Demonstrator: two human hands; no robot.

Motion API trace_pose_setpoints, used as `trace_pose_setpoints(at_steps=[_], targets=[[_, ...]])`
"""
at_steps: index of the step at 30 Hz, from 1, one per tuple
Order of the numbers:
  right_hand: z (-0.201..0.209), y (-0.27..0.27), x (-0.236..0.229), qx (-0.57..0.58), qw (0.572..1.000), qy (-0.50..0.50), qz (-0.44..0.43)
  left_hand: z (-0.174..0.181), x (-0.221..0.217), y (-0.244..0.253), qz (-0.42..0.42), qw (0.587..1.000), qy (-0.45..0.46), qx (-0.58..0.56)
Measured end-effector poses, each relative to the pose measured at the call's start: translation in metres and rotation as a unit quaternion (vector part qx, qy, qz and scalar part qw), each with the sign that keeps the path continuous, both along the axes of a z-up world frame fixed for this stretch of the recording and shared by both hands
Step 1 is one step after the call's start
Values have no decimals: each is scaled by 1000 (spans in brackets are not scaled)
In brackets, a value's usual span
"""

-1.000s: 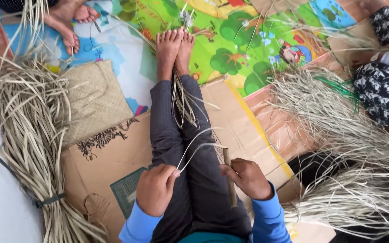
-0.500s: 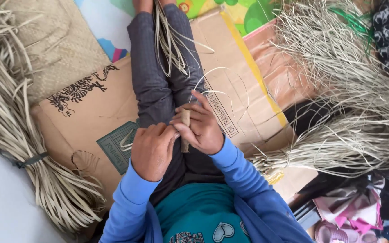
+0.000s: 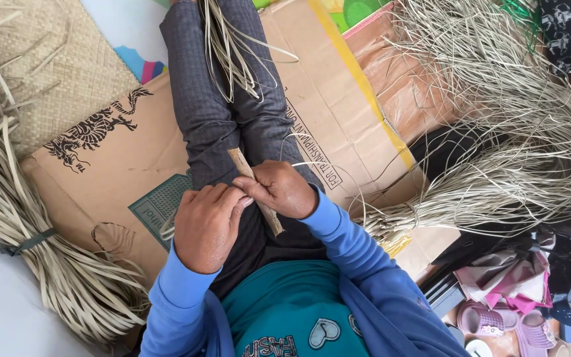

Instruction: Braiding long strips of dried plant material to create a continuous strand using hands and a small wooden guide.

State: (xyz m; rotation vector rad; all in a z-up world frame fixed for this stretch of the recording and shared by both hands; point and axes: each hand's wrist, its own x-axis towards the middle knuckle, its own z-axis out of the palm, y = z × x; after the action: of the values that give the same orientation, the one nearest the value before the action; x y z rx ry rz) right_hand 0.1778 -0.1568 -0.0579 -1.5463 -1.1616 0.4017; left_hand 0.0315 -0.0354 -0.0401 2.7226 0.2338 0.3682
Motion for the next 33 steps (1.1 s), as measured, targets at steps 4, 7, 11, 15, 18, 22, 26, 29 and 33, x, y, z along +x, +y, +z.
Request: trace_pose_setpoints(at_steps=[4,7,11,15,18,22,26,29,33], targets=[[-6,-11,10,-54,998,-23,-30,19,-9,20,-13,999,25,-33],[-22,-26,27,-122,976,-139,-112,34,-23,44,-23,994,55,-88],[-66,-47,46,-186,913,-317,-180,53,-46,72,-30,987,83,-131],[-102,-68,72,-294,862,-343,-230,86,-70,104,7,982,65,-176],[-125,-90,93,-272,835,-393,-274,102,-109,129,67,990,110,-50],[-109,-88,80,-282,872,-314,-249,48,-140,138,156,980,102,-64],[-92,-75,66,-188,924,-271,-193,3,-114,123,265,952,50,147],[-77,-65,57,-157,939,-258,-165,-1,-51,81,205,962,25,181],[-60,-55,51,-143,959,-205,-133,0,26,13,74,997,-11,10]])
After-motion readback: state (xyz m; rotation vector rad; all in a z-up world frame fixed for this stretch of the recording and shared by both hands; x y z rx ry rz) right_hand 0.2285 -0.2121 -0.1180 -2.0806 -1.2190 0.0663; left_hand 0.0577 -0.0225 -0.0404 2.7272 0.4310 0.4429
